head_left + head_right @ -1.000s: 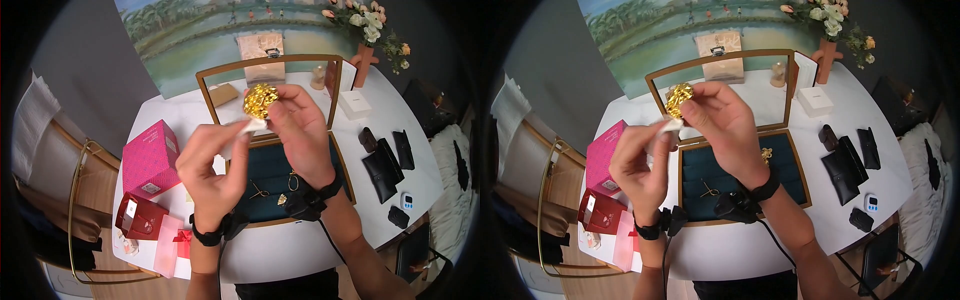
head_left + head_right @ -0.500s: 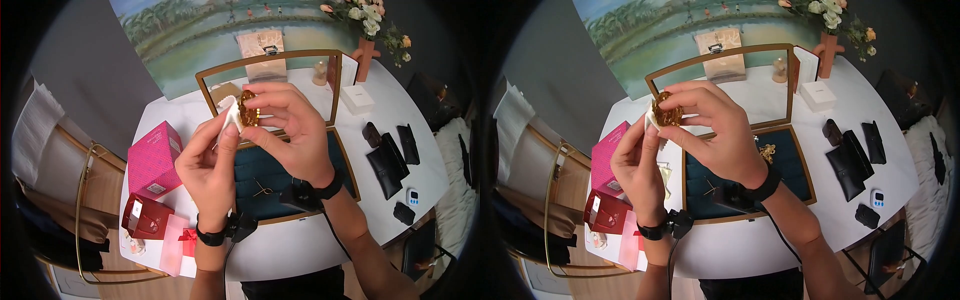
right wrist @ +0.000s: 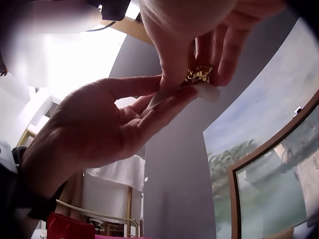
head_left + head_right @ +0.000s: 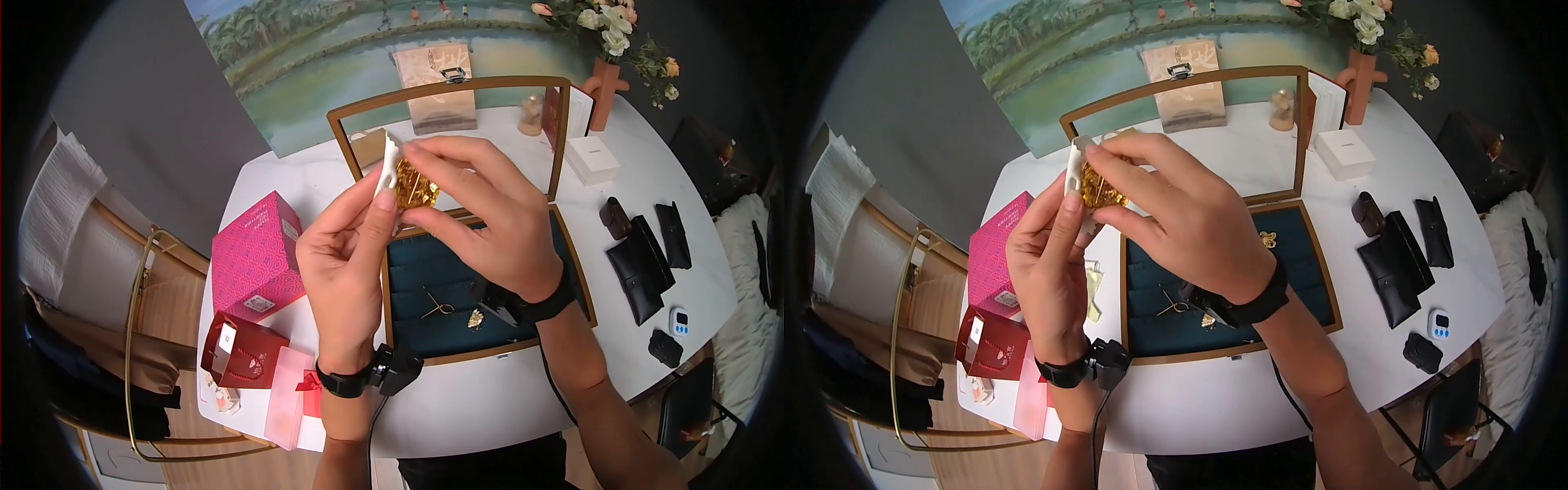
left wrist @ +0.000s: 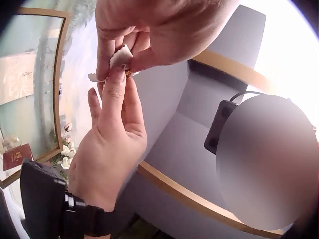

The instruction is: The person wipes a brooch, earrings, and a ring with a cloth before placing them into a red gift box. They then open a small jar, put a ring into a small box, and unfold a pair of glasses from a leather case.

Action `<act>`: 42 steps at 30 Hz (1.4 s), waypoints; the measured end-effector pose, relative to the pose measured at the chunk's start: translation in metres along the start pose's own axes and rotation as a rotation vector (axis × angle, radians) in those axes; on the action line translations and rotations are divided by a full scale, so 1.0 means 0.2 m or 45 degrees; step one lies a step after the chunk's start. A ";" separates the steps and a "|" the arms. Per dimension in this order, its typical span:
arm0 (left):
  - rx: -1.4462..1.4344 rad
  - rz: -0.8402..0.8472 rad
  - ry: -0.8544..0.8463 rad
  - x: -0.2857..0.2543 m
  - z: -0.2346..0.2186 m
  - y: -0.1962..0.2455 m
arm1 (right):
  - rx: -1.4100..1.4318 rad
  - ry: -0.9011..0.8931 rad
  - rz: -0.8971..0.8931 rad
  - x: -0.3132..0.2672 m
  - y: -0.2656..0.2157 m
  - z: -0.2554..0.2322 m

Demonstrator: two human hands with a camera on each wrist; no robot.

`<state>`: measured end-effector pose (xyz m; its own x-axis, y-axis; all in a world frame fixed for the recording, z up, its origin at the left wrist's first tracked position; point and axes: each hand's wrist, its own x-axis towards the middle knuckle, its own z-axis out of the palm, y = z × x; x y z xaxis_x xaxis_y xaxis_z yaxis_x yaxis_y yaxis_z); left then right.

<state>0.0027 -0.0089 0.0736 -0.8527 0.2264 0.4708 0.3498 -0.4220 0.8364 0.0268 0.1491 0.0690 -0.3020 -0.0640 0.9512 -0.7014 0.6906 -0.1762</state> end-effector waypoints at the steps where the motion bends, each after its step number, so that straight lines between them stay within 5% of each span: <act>1: -0.002 0.000 0.001 0.00 0.00 0.00 | -0.001 -0.002 0.000 0.00 0.00 0.00; 7: 0.070 0.020 -0.033 -0.02 0.03 0.00 | 0.060 0.180 0.180 -0.01 -0.01 0.05; 16: -0.250 -0.137 -0.086 -0.01 0.04 0.01 | -0.025 -0.012 -0.102 -0.02 0.03 0.04; 32: 0.015 -0.012 -0.061 -0.01 0.00 -0.01 | 0.325 0.129 0.261 -0.02 0.01 0.05; 41: 0.363 0.256 -0.059 -0.03 0.04 0.00 | 0.934 0.146 0.658 -0.02 -0.02 0.04; 42: 0.615 0.421 -0.064 -0.03 0.04 0.00 | 1.016 0.112 0.705 -0.02 -0.02 0.04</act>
<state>0.0122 -0.0028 0.0729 -0.6532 0.1970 0.7311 0.7411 -0.0318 0.6707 0.0262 0.1412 0.0637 -0.6942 0.1992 0.6917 -0.7155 -0.0862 -0.6933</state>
